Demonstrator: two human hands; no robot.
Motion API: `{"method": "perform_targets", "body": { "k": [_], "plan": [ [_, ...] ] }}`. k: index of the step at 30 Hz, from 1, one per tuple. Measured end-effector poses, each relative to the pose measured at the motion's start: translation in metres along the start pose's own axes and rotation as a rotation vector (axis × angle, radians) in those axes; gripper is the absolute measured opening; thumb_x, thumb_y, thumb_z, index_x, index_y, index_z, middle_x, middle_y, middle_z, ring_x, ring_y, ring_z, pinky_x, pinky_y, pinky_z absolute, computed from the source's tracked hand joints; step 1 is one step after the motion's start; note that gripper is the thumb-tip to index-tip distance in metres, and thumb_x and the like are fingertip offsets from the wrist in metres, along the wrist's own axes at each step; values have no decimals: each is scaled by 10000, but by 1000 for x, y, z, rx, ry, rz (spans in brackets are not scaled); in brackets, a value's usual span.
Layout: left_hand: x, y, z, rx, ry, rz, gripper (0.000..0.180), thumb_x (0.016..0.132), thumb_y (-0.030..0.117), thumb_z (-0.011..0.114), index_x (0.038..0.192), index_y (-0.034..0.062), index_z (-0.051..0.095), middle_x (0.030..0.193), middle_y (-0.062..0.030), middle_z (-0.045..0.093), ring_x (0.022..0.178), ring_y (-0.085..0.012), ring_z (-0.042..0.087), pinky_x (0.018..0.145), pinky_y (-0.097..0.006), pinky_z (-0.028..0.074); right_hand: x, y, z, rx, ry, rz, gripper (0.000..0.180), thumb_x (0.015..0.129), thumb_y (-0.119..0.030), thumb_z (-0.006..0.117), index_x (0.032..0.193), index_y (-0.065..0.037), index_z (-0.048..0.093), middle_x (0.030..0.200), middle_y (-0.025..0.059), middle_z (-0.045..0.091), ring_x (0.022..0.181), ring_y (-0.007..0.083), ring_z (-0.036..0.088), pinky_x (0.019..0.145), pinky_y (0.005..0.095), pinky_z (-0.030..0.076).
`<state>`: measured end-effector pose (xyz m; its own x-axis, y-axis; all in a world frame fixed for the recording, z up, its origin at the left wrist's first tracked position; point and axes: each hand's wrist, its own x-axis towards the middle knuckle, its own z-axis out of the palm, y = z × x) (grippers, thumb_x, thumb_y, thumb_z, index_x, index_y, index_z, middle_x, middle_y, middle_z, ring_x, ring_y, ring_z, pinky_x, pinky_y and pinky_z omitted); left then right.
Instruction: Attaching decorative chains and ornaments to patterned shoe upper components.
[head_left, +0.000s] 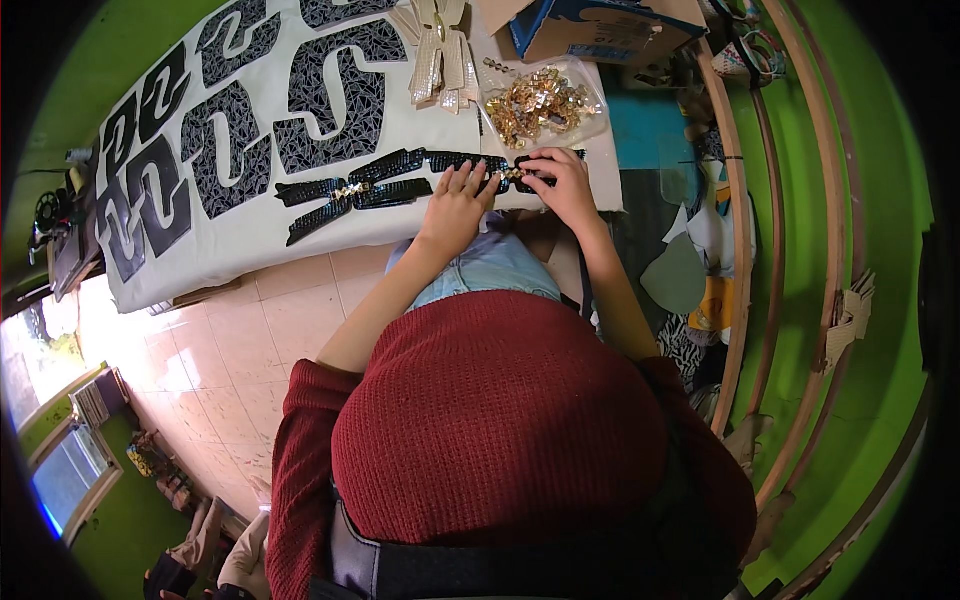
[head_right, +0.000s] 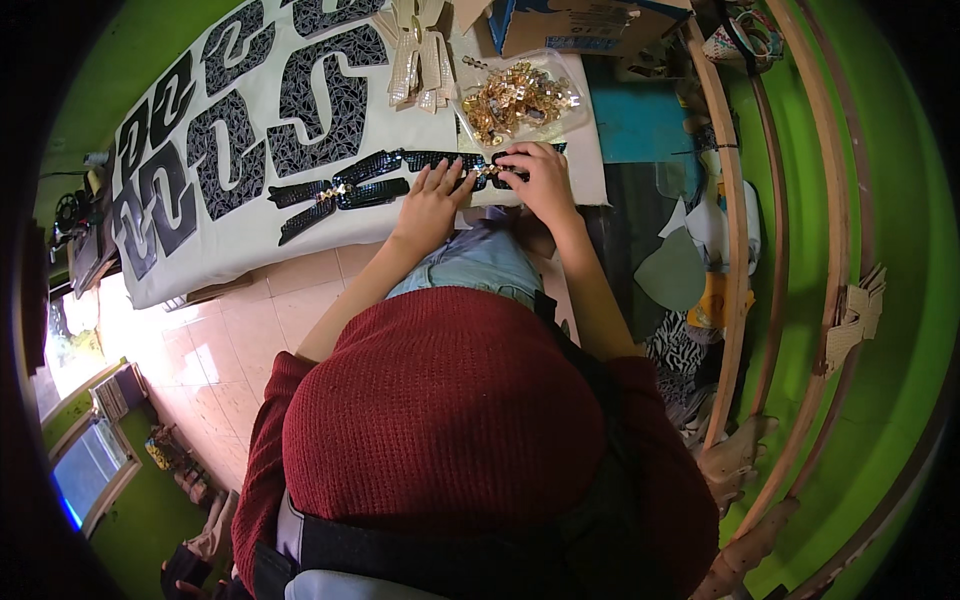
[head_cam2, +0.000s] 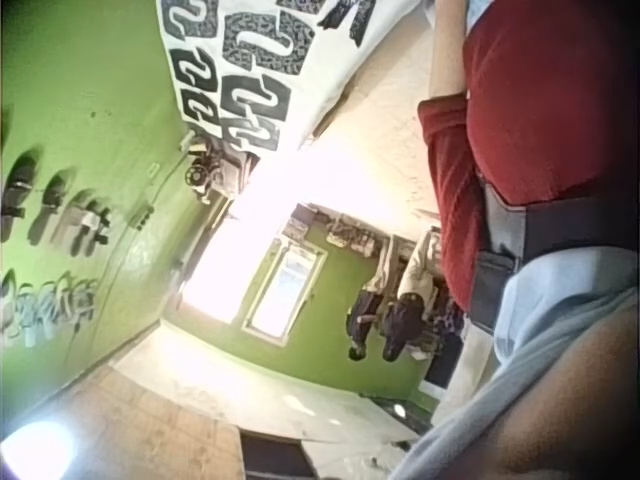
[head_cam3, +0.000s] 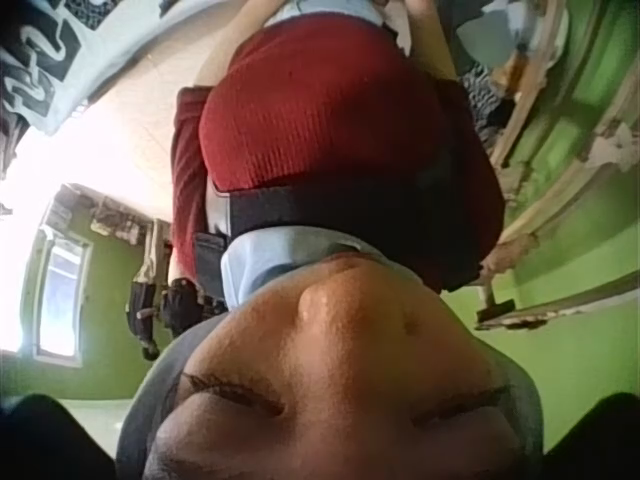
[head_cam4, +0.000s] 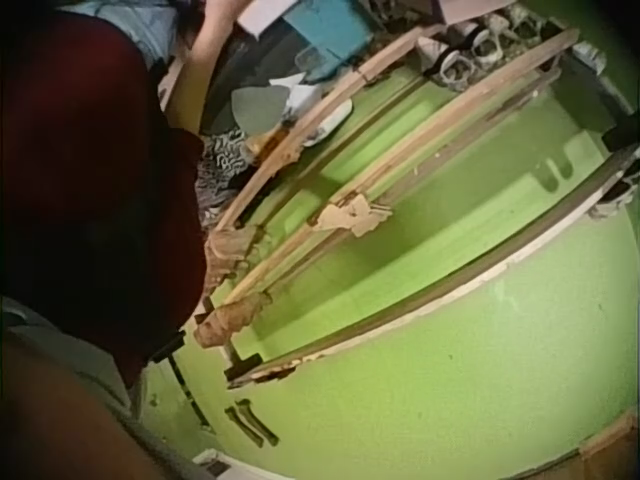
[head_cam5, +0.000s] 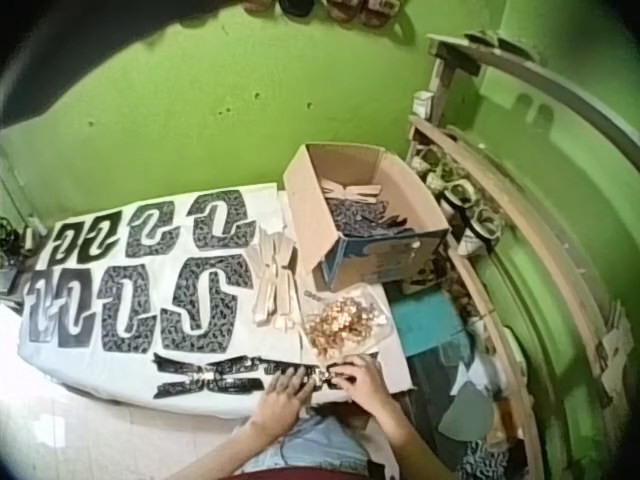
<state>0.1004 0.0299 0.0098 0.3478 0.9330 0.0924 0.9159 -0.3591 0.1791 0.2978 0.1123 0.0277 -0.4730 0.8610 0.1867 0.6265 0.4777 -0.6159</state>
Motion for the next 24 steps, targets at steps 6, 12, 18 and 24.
{"method": "perform_targets", "body": {
  "k": [6, 12, 18, 24],
  "plan": [
    [-2, 0, 2, -19, 8, 0, 637, 743, 84, 564, 1358, 137, 408, 1396, -134, 397, 1288, -306, 376, 1075, -427, 271, -2, 1, 8, -56, 57, 30, 159, 702, -228, 726, 853, -178, 730, 975, -11, 630, 981, 212, 546, 862, 374, 390],
    [-2, -1, 3, -60, 29, -7, 624, 760, 86, 553, 1363, 136, 400, 1395, -139, 395, 1290, -303, 375, 1067, -423, 286, -3, 3, 13, -70, 108, -2, 148, 706, -240, 727, 843, -184, 729, 971, -23, 629, 980, 203, 547, 857, 368, 391],
    [-2, -1, 1, -56, 43, -5, 619, 764, 88, 547, 1364, 136, 402, 1386, -140, 409, 1287, -303, 382, 1065, -421, 289, -2, 4, 13, -88, 108, 0, 172, 701, -269, 731, 849, -182, 729, 971, -20, 630, 984, 203, 548, 853, 369, 389],
    [0, 3, -3, 12, -32, -9, 629, 753, 90, 547, 1365, 121, 402, 1394, -138, 404, 1290, -301, 381, 1071, -423, 276, 3, -5, 16, -124, 77, 116, 239, 648, -336, 771, 794, -154, 717, 925, 2, 623, 955, 217, 553, 829, 368, 395]
  ]
}}
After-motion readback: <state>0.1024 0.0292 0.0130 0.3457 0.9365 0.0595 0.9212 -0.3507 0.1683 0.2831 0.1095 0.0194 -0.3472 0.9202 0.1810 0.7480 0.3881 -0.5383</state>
